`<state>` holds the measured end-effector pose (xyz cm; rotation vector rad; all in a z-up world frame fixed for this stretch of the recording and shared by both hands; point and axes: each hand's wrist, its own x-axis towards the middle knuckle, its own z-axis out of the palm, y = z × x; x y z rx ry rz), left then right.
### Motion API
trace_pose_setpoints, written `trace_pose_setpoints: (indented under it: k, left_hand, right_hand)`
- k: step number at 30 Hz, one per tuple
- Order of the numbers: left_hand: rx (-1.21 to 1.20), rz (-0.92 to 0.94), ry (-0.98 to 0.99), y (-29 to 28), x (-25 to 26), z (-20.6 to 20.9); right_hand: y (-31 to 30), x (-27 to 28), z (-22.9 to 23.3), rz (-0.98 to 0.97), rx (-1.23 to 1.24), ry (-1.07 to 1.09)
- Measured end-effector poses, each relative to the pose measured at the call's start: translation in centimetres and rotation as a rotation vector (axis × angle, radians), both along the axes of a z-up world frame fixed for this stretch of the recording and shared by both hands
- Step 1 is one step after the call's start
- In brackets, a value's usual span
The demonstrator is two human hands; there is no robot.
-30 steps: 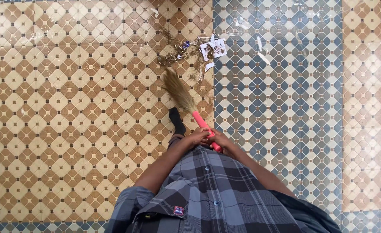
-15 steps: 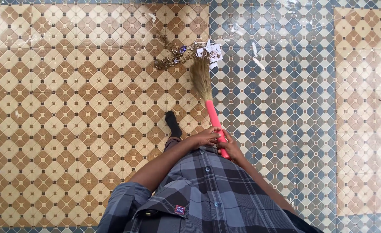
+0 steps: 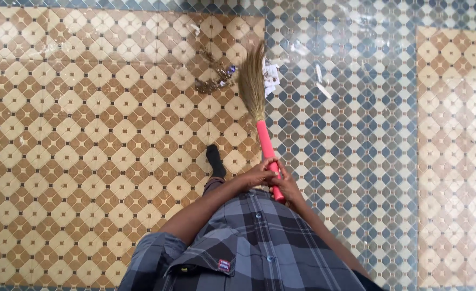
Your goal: The person sweeps pieces of paper and debris on a tiled floor using a broom, moving the pile across the room.
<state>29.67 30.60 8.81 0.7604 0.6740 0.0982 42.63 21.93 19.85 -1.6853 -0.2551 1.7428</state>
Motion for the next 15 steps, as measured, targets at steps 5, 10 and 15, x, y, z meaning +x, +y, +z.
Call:
trace_pose_setpoints:
  k: [5,10,15]
  left_hand:
    - [-0.145,0.074,-0.041,-0.6,-2.4,-0.2]
    - [-0.262,0.262,-0.028,0.6,-5.7,0.5]
    - [-0.295,0.510,0.072,2.2,-10.8,-0.9]
  right_hand:
    - [0.7,-0.4,-0.6,0.127,0.031,-0.014]
    - [4.8,-2.2,0.5,0.320,0.049,-0.012]
    - [10.1,-5.5,-3.4,0.553,0.295,0.026]
